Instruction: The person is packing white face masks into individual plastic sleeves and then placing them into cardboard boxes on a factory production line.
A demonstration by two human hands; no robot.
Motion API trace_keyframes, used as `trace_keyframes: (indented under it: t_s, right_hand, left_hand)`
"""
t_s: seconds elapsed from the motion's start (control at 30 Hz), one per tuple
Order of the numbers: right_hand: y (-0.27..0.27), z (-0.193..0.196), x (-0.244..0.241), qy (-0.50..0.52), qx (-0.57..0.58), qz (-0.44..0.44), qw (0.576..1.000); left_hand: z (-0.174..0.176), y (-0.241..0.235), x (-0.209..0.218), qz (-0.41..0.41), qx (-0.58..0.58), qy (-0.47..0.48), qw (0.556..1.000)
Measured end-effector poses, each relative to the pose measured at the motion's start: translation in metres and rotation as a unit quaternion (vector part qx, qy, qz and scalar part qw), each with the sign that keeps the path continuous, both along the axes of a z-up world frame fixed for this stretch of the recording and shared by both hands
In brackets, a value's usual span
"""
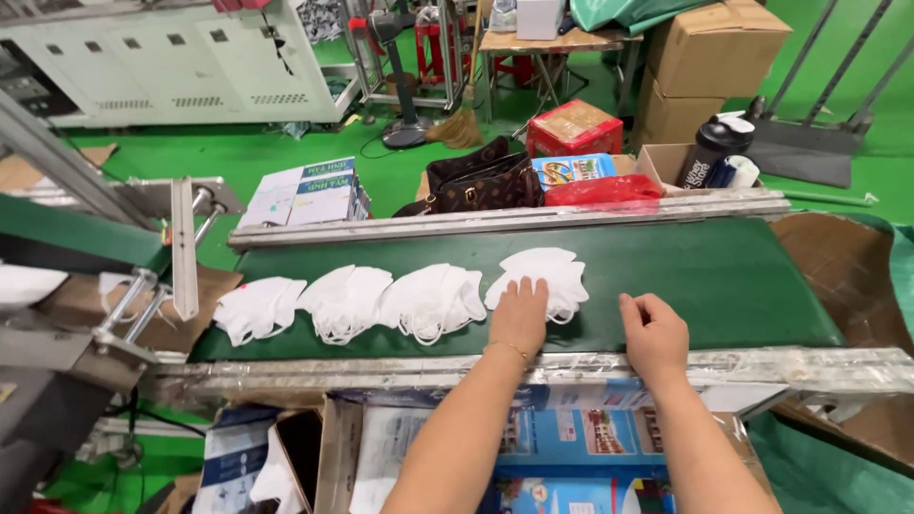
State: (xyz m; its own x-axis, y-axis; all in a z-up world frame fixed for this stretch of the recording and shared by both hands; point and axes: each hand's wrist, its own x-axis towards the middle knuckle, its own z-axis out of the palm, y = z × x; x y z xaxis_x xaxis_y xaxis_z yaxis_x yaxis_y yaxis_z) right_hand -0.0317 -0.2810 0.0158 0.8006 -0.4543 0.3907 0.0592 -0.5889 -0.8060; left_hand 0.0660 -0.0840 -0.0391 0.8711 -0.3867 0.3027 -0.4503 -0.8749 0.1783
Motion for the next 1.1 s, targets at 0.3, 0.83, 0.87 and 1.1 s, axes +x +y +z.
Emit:
trace_keyframes:
  t_s: [0.3, 0.83, 0.87, 1.1]
  right_hand:
    - [0.001, -0.018, -0.027, -0.069, 0.131, 0.211, 0.966]
    - [0.094, -0.128, -0.192, 0.101, 0.150, 0.284, 0.941]
    - [0.096, -0.128, -0.194, 0.111, 0.161, 0.321, 0.927]
    - [0.104, -0.157, -0.206, 0.165, 0.323, 0.262, 0.894]
  left_hand:
    - [0.054, 0.067, -0.137, -0.061, -0.703, 0.420, 0.571]
    - [0.000, 0.129, -0.241, -0.161, -0.266, 0.181, 0.933]
    - [0.004, 0.122, -0.242, -0.199, -0.144, 0.229, 0.942]
    - [0.003, 0.117, -0.252, -0.163, -0.180, 0.109, 0.964]
